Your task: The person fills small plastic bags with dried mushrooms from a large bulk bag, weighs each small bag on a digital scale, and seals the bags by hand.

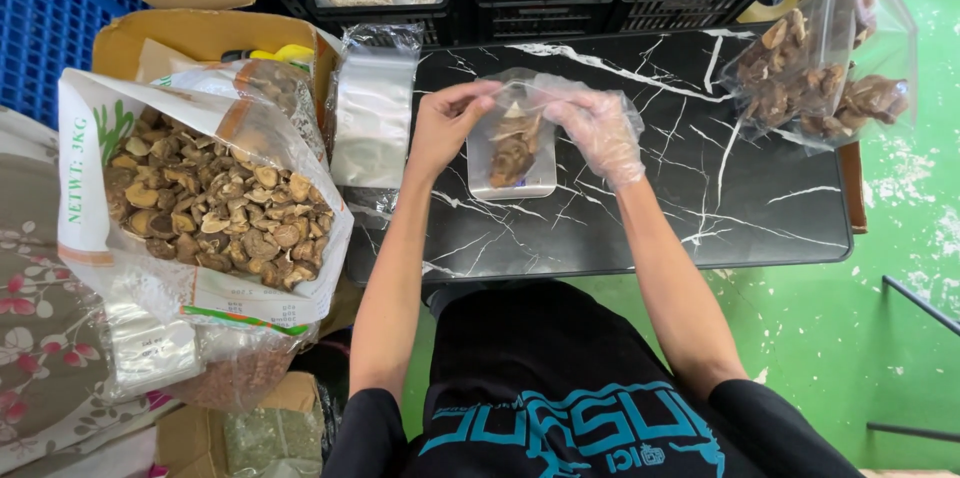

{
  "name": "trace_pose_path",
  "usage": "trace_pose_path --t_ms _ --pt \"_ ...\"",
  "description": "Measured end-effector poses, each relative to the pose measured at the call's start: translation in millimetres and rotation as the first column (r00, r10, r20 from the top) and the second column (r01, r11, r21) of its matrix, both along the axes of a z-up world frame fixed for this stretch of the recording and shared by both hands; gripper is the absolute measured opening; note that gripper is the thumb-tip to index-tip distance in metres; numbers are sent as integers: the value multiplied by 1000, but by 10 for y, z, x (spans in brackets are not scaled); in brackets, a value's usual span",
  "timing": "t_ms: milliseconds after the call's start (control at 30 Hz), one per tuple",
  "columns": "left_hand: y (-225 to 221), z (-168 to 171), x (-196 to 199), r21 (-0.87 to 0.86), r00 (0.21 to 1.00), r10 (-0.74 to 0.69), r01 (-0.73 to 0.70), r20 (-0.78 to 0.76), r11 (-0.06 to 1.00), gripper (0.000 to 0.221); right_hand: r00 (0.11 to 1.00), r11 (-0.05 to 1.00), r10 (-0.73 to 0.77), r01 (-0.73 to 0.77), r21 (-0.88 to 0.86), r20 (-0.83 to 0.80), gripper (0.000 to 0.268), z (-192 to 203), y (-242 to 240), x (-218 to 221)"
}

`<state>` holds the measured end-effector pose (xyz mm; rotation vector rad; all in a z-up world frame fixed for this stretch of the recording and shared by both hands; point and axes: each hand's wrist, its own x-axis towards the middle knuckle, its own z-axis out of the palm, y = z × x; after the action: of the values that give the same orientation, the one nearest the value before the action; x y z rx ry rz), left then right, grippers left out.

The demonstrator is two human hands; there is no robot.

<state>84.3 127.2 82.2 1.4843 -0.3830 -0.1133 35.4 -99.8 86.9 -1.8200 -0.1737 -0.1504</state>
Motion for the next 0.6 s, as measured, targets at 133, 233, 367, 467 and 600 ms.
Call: trace_pose_path --t_ms 133,233,367,467,600 --pt "-211 199 -126 -40 987 160 -160 -1 986 9 968 968 -252 251 23 22 12 97 135 -117" --pt "-333 235 -195 -61 972 234 -232 27 971 8 920 915 -392 388 111 16 7 435 253 -204" --pt "-417 428 -234 -86 964 263 -259 38 962 7 916 878 -396 361 315 56 6 245 147 -206" --pt "-362 612 -288 -35 972 235 -234 4 972 9 982 932 -178 188 311 -59 15 330 -220 -321" --pt "-404 875 -424 -20 983 180 -181 -18 983 16 982 998 42 -34 47 -184 35 1275 -276 -471"
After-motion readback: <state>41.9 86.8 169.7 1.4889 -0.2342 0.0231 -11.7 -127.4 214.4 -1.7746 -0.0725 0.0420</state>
